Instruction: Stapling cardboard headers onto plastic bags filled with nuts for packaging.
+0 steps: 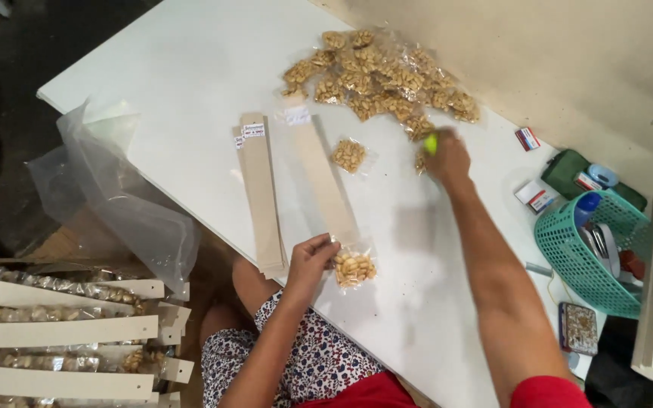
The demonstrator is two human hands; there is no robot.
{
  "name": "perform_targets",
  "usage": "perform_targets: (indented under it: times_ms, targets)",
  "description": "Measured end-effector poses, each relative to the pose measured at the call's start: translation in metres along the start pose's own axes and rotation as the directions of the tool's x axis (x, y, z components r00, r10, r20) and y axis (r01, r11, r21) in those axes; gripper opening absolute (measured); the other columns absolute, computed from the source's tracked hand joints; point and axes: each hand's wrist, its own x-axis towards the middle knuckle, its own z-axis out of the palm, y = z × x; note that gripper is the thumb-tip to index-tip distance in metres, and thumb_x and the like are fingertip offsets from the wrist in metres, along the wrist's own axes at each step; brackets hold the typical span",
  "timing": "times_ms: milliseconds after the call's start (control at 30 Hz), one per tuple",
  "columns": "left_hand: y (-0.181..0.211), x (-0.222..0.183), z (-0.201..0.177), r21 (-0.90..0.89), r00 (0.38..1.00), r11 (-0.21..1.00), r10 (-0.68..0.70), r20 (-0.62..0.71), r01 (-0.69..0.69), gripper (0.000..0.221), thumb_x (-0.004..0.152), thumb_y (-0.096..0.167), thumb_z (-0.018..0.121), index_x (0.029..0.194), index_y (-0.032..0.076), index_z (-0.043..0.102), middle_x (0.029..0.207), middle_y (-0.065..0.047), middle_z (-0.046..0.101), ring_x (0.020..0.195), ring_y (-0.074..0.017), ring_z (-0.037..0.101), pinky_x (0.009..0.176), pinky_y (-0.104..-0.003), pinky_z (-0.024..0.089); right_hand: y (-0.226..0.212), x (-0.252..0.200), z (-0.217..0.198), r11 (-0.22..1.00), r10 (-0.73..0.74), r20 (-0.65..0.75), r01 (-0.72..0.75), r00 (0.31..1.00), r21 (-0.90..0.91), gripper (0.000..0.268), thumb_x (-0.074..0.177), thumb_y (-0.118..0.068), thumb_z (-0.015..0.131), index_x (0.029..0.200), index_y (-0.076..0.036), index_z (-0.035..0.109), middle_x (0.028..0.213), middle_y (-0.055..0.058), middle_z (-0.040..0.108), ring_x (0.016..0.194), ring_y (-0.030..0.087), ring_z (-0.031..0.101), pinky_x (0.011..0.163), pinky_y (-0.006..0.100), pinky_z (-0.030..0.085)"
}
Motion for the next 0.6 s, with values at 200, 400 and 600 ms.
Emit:
perform_targets:
  times_ms: [200,400,600]
  targets:
    - [-0.011,0.04,-0.017,0.088,0.989,0.995,0.05,-0.142,-0.038,0.035,0.092,0.029,0.074,0.115,0.002,0.076,0.087,-0.011,0.073,0.075,-0.0154,0.064,0.066,-0.03,0.055,-0.01,-0.036,-0.005,0.996,-0.068,0.418,0.083,0.906,-0.017,0.043,0.079,-0.027,0.078,0.12,-0.015,0.075,0.112,0.013,0.076,0.108,0.035,0.071,0.097,0.048,0.055]
    - [-0.02,0.051,-0.023,0.06,0.977,0.992,0.117,-0.178,-0.108,0.033,0.092,0.015,0.07,0.121,0.002,0.074,0.095,-0.011,0.075,0.08,-0.0144,0.064,0.072,-0.029,0.054,-0.066,-0.126,-0.065,0.743,-0.302,0.536,-0.158,0.789,0.65,0.017,0.081,-0.011,0.075,0.093,0.001,0.073,0.076,0.012,0.067,0.068,0.025,0.062,0.066,0.034,0.054]
    - [-0.019,0.045,-0.012,-0.183,0.987,0.977,0.084,-0.137,-0.108,0.03,0.083,0.008,0.068,0.11,-0.001,0.075,0.084,-0.007,0.07,0.071,-0.0132,0.064,0.069,-0.025,0.056,-0.095,-0.149,0.01,0.463,-0.245,0.451,-0.305,0.858,0.832,0.021,0.077,-0.013,0.08,0.092,0.001,0.074,0.059,0.012,0.063,0.046,0.022,0.059,0.047,0.032,0.046]
